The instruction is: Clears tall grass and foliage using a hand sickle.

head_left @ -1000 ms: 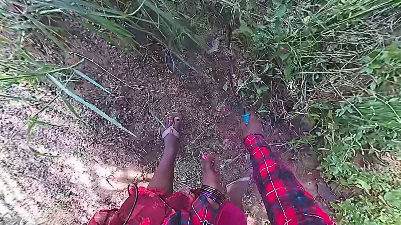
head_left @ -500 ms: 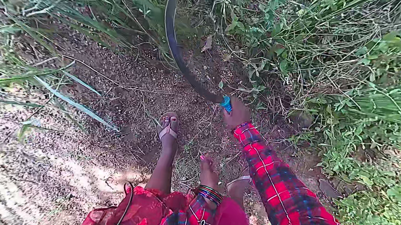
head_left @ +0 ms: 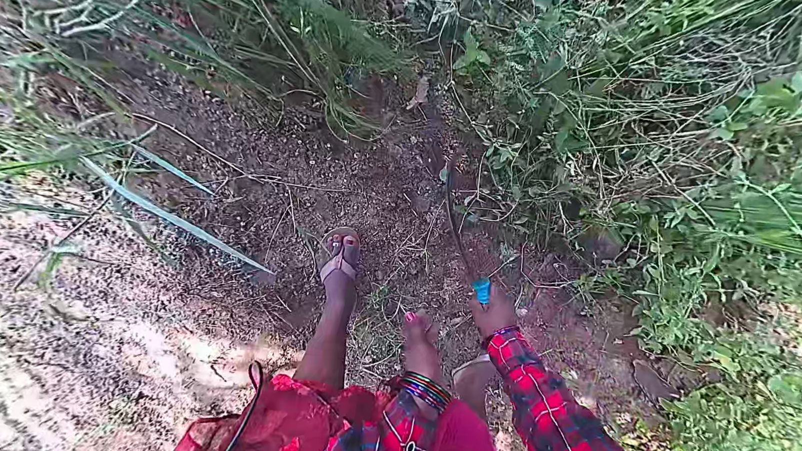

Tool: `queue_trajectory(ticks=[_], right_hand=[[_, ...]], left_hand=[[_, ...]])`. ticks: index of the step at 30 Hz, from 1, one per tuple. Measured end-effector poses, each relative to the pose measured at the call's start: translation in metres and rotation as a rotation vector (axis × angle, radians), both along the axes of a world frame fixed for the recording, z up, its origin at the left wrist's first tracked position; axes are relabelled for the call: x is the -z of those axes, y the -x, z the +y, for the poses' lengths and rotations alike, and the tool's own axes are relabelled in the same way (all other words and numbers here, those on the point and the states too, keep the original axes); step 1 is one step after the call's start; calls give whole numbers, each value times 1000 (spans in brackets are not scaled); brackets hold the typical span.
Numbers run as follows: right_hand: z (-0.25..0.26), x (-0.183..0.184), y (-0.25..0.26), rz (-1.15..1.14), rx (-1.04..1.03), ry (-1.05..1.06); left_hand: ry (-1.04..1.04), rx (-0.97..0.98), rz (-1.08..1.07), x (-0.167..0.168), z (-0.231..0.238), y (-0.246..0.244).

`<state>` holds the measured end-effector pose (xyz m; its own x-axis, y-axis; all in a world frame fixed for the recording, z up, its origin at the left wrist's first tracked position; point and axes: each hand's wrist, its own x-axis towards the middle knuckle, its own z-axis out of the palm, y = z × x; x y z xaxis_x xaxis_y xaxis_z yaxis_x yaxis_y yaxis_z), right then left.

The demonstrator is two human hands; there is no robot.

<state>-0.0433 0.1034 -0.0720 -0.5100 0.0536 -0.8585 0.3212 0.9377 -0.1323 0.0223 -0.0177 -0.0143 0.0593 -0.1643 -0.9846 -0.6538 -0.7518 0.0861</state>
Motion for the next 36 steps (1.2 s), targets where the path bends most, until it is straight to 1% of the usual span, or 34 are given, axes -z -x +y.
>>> queue_trajectory(ticks=[2,4,6,7,8,9,11,12,13,15,16,17,18,20,22,23,25,26,29,31,32,33,34,35,36], right_hand=[[-47,5,37,71,-133,201],[-93,10,87,171,-293,352],[-125,15,139,257,-430,403],[-129,16,163,245,-451,373],[-122,20,184,211,-439,302],[-104,29,202,191,-401,211],[-43,48,223,173,-273,17],[-8,54,226,169,-194,-49],[23,53,220,168,-98,-103],[80,47,188,180,117,-187],[97,40,172,185,147,-246],[99,31,155,186,136,-295],[93,24,137,194,121,-305],[63,14,115,198,73,-263],[21,10,109,194,37,-183],[-2,14,114,213,13,-116],[-56,26,140,264,-49,70],[-91,23,163,285,-67,167],[-192,-15,224,403,-182,441],[-231,-34,255,529,-312,587],[-239,-37,270,555,-376,595],[-238,-36,283,565,-415,564],[-230,-27,291,561,-416,497],[-213,-10,293,535,-384,401],[-188,13,286,480,-304,293]], left_hand=[[13,26,-9,1,1,0],[11,20,-32,-3,3,6],[-8,5,-46,-3,6,3],[-16,5,-49,-4,7,2],[-13,4,-53,-6,8,1],[-12,-3,-46,-6,8,1],[-11,-24,-27,-5,6,0],[-11,-35,-14,-4,3,1],[-5,-48,-9,-2,1,1],[-8,-78,0,-4,0,0],[-9,-97,26,-3,0,0],[-19,-115,54,-4,0,1],[-29,-128,69,-5,-2,2],[-32,-158,70,-6,-5,8],[-40,-152,49,-8,-8,14],[-51,-147,50,-10,-9,17],[-59,-128,62,-12,-10,20],[-61,-115,71,-12,-9,21],[-67,-89,121,-12,-5,20],[-61,-95,132,-11,-3,17],[-61,-100,125,-12,-2,17],[-64,-106,113,-13,-2,18],[-70,-108,98,-14,-3,20],[-78,-109,72,-14,-5,21],[-89,-112,41,-14,-7,22]])
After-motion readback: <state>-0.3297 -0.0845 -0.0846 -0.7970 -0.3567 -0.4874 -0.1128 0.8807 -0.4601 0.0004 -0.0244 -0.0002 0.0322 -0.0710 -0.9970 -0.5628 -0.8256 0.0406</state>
